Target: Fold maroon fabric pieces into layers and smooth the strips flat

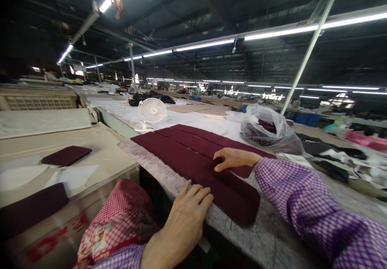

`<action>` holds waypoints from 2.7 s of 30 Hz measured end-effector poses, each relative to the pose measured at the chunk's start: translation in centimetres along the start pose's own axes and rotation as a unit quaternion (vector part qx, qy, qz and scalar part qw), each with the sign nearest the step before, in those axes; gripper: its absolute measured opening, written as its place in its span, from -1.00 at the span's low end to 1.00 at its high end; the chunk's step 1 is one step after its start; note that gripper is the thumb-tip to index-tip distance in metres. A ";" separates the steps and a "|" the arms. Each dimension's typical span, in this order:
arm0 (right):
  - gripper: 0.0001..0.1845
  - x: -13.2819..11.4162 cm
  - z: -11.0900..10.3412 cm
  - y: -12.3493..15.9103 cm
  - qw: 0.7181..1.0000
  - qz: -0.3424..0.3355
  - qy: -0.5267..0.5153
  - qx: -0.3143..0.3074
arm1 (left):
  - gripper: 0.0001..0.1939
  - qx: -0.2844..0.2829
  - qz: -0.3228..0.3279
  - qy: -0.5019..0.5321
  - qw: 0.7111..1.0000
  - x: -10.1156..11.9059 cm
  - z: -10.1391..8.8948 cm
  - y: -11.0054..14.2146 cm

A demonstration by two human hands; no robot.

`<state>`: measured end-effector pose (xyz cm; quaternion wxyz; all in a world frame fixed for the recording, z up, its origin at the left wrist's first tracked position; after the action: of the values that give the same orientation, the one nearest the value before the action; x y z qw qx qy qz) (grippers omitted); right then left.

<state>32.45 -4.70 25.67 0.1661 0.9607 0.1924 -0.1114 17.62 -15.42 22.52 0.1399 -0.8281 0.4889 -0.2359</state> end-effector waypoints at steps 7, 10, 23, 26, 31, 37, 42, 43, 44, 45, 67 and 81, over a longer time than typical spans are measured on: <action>-0.53 2.9 1.9 3.2 0.996 0.056 -0.063 -0.016 | -0.60 -0.016 -0.008 0.005 1.000 -0.1 0.1 0.1; -0.52 3.3 2.3 2.9 0.996 0.058 -0.062 -0.003 | -0.58 -0.032 -0.002 0.020 0.999 0.2 0.7 0.6; -0.57 3.3 2.3 2.5 0.997 0.046 -0.064 -0.003 | -0.53 0.025 0.043 0.031 0.998 0.9 1.7 1.7; -0.58 3.1 2.2 2.4 0.997 0.046 -0.059 0.002 | -0.53 0.028 0.033 0.027 0.999 0.7 1.5 1.5; -0.70 2.4 1.6 2.6 0.998 0.045 -0.037 0.040 | -0.56 0.010 0.021 0.029 0.999 0.4 1.5 1.0; -0.58 2.3 1.3 2.6 0.996 0.040 -0.021 0.075 | -0.56 -0.005 0.016 0.031 0.999 0.4 1.6 0.9; -0.63 2.5 1.6 2.5 0.998 0.030 -0.015 0.055 | -0.56 -0.005 0.014 0.021 1.000 0.6 1.3 0.8; -0.65 2.4 1.6 2.5 0.998 0.027 -0.015 0.054 | -0.56 -0.005 0.015 0.020 1.000 0.7 1.3 0.8; -0.68 2.4 1.5 2.5 0.998 0.024 -0.014 0.055 | -0.56 -0.003 0.015 0.019 1.000 0.7 1.3 0.8; -0.72 2.3 1.5 2.5 0.998 0.021 -0.013 0.056 | -0.56 0.000 0.015 0.017 1.000 0.7 1.3 0.8; -0.56 3.7 2.0 3.2 0.996 0.047 -0.074 0.013 | -0.61 0.078 0.056 -0.021 0.995 1.6 1.4 1.5; -0.52 0.6 1.4 3.0 0.998 -0.015 -0.009 0.058 | -0.67 0.117 0.046 -0.031 0.992 2.0 1.1 0.8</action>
<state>33.97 -7.66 25.06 0.1097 0.9647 0.1985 -0.1335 18.45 -17.59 21.71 0.2618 -0.7894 0.4913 -0.2588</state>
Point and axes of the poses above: each hand's wrist, its own y-axis away from the middle knuckle, its own z-axis out of the palm, x = y × z, the point moved 8 cm from there along -y, towards the middle knuckle, and after that the axes turned 3 degrees about -x, right-handed, at the moved point
